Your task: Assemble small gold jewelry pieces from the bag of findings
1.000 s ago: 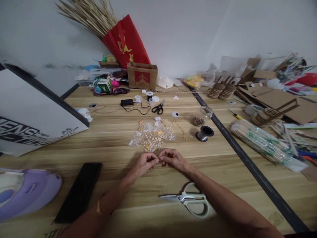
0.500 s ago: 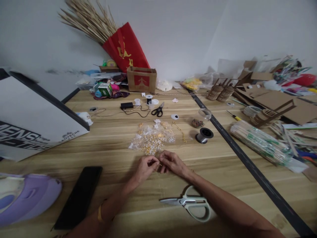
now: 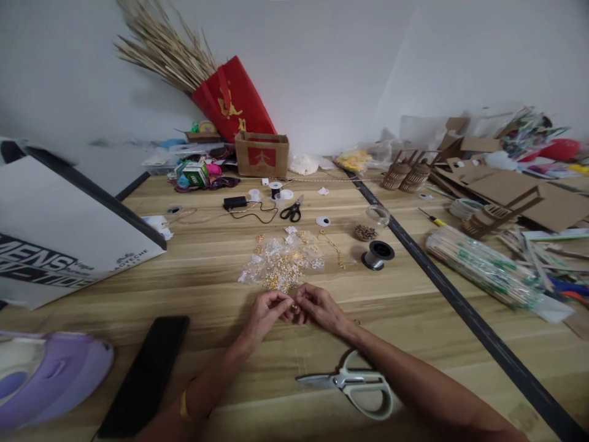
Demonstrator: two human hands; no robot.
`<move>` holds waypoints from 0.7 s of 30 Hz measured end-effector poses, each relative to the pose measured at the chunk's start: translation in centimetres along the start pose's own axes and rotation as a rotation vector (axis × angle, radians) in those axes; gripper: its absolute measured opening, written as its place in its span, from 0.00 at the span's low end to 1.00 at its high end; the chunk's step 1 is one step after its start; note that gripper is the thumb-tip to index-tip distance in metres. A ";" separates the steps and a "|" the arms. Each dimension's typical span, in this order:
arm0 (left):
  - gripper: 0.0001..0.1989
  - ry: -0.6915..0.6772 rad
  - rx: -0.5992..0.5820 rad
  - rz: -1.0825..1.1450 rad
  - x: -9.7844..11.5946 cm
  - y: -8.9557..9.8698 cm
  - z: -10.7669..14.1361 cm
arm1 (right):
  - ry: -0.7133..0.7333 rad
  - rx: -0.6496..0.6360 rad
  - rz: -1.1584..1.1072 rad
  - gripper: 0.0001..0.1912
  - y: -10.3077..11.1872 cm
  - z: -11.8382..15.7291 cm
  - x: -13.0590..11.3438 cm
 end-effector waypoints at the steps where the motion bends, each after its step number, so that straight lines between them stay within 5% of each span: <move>1: 0.13 0.005 0.004 0.015 0.0 0.0 0.0 | -0.004 -0.003 -0.006 0.22 0.0 0.0 0.0; 21: 0.13 0.026 0.035 0.157 -0.9 0.3 -0.1 | -0.008 -0.020 -0.002 0.23 0.0 0.0 -0.1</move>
Point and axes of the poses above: each hand's wrist, its own z-axis away from the middle knuckle, its own y-axis out of the back of the hand, x = y × z, the point moved 3 cm from there along -z, towards the middle knuckle, and after that the axes turned 8 degrees about -y, right-handed, at the moved point
